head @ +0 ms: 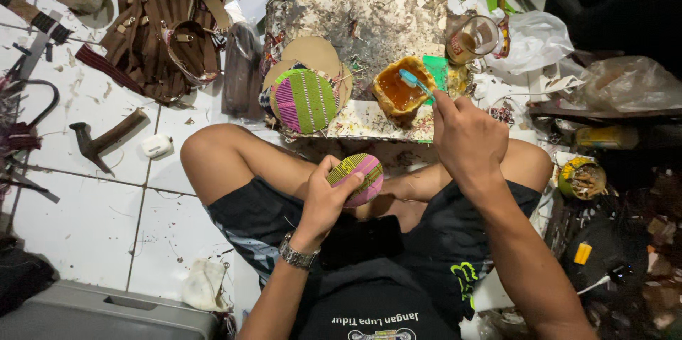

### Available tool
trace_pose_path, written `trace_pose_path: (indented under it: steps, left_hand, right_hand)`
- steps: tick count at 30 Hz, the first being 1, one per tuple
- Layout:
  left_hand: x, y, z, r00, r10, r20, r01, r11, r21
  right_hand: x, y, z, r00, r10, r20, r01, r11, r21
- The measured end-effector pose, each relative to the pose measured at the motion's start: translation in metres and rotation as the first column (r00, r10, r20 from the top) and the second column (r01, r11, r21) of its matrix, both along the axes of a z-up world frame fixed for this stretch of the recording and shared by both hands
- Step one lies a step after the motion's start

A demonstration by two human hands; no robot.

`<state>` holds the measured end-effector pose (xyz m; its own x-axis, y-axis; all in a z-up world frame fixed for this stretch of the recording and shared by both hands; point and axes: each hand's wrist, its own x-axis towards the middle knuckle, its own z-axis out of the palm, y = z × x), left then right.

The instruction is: The person sits on the floor and uses a small blue tool to stitch or apply adhesive to the edges of a circular, multi-colored fabric piece. They rotate the piece and work on different sections, occasionally pausing to check a smartphone placed nearby.

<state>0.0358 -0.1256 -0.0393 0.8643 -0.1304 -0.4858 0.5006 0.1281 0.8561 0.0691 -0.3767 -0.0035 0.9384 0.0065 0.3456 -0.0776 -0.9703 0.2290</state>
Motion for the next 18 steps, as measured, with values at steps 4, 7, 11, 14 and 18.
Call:
trace_pose_path:
  steps: [4, 7, 11, 14, 18]
  left_hand:
    - [0.003, 0.003, 0.001, 1.000, -0.008, 0.014, 0.007, 1.000, 0.024]
    - [0.008, 0.005, 0.002, 0.999, -0.016, 0.032, 0.014, 0.998, 0.054]
    - [0.011, 0.004, 0.001, 0.998, -0.008, 0.063, 0.004, 0.997, 0.075]
    - [0.015, -0.001, 0.021, 0.997, 0.013, 0.072, -0.015, 1.000, 0.022]
    - [0.013, -0.011, 0.024, 0.996, 0.066, 0.056, -0.061, 0.994, -0.087]
  right_hand:
    - [-0.002, -0.001, -0.003, 0.999, 0.013, -0.034, -0.013, 1.000, -0.012]
    - [-0.011, -0.008, 0.005, 0.999, 0.030, -0.014, -0.031, 0.997, -0.067]
    - [-0.031, -0.008, 0.037, 0.999, 0.003, 0.036, -0.004, 1.000, 0.016]
    - [-0.042, -0.007, 0.032, 0.997, 0.015, 0.071, -0.017, 0.999, 0.036]
    - [-0.062, -0.002, 0.009, 0.998, -0.009, 0.056, 0.001, 0.991, 0.131]
